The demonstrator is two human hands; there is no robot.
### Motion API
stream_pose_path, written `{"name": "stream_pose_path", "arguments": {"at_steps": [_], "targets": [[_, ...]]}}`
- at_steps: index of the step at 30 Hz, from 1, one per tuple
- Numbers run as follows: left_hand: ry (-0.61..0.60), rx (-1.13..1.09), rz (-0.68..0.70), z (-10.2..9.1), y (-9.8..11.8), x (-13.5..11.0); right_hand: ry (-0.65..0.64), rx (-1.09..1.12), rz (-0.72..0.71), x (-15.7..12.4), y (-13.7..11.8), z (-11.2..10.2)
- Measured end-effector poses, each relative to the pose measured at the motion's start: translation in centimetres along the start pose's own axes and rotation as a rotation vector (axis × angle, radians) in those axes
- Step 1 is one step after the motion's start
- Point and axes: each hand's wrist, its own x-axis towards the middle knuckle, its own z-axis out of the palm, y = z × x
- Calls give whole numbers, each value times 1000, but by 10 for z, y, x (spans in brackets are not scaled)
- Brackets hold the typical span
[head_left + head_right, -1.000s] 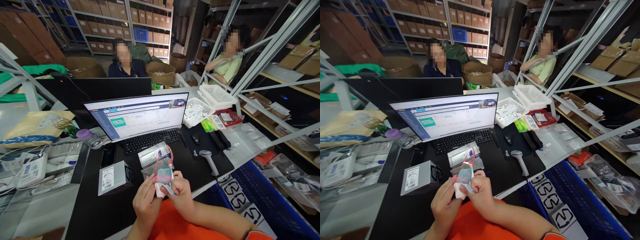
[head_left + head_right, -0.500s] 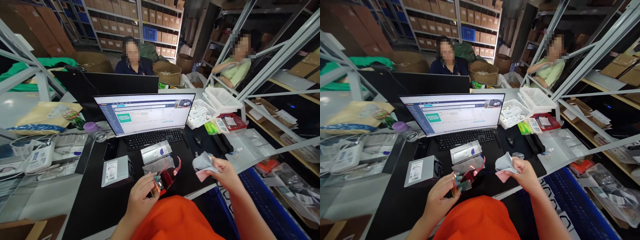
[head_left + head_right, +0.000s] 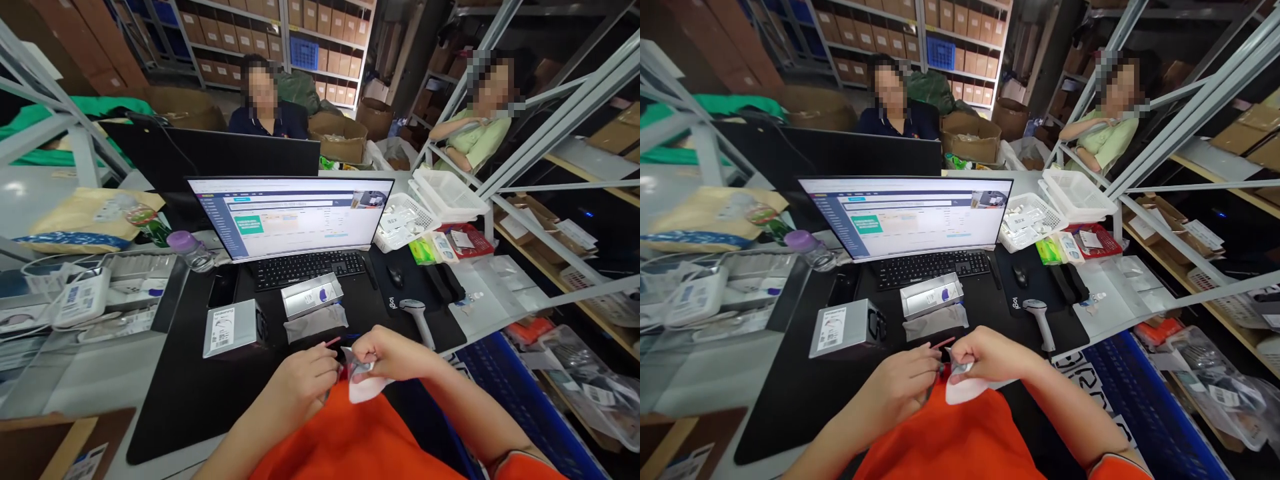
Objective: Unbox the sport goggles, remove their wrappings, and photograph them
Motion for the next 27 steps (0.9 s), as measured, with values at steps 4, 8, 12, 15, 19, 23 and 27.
{"name": "stream_pose_path", "arguments": {"at_steps": [4, 8, 12, 15, 19, 23, 27], "targets": [[2, 72, 5, 10, -4, -5, 109, 7, 44, 15, 3, 26], [55, 58, -11, 13, -4, -11, -66, 140, 67, 8, 18, 13], [56, 2, -35, 13, -2, -8, -223, 263, 67, -6, 29, -10], [23, -6, -33, 16, -3, 1, -143, 261, 92, -5, 24, 0], [4, 44, 11, 20, -6, 6, 118, 157, 122, 6, 18, 23], [4, -19, -47, 16, -5, 3, -94, 308, 70, 3, 36, 10], [112, -50, -127, 10, -4, 2, 122, 534, 83, -3, 65, -12]]}}
